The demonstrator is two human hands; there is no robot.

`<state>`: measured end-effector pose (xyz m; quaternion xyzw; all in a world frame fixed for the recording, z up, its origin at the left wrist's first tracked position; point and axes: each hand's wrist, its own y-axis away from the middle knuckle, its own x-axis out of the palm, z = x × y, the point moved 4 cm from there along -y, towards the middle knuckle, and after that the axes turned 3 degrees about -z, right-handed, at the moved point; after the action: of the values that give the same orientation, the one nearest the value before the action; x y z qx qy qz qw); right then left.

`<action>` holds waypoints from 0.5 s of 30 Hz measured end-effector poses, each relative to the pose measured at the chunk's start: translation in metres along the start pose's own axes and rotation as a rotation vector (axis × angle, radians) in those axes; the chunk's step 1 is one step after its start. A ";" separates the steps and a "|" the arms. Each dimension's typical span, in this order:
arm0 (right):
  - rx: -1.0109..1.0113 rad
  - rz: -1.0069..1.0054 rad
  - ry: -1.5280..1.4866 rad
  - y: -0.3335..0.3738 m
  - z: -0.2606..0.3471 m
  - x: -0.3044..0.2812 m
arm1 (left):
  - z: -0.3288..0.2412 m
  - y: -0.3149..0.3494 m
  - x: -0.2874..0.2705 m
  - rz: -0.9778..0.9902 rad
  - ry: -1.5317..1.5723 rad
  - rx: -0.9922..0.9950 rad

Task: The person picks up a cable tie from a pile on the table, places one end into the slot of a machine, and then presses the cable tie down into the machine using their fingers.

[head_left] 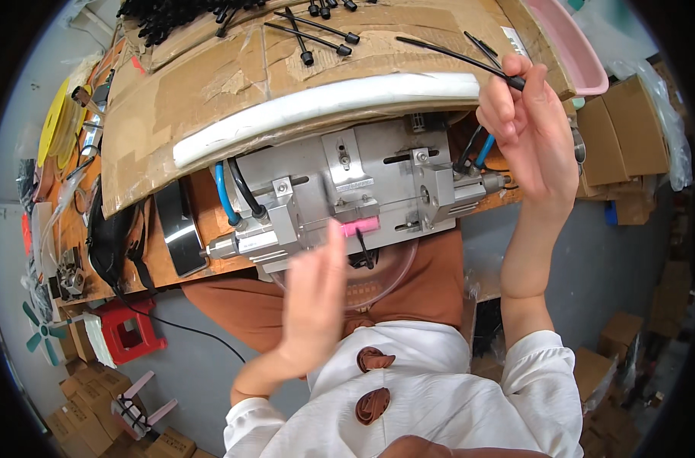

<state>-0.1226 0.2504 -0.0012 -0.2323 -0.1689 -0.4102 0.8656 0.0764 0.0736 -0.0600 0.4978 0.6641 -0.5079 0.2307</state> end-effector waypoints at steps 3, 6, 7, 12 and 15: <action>-0.026 -0.066 0.089 0.008 -0.002 -0.002 | -0.016 0.017 0.037 0.095 -0.004 -0.044; -0.117 -0.150 0.165 0.015 0.001 0.001 | -0.020 0.017 0.049 0.161 -0.057 -0.049; -0.147 -0.146 0.218 0.019 0.002 -0.001 | -0.021 0.016 0.052 0.190 -0.063 -0.051; -0.293 -0.317 0.602 0.046 -0.005 0.013 | -0.017 0.011 0.050 0.188 -0.117 -0.039; -0.354 -0.307 0.928 0.083 -0.038 0.029 | -0.013 0.002 0.039 0.231 -0.118 -0.034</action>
<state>-0.0362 0.2581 -0.0406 -0.1415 0.2723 -0.6144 0.7269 0.0651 0.1021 -0.0873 0.5362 0.5961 -0.4952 0.3346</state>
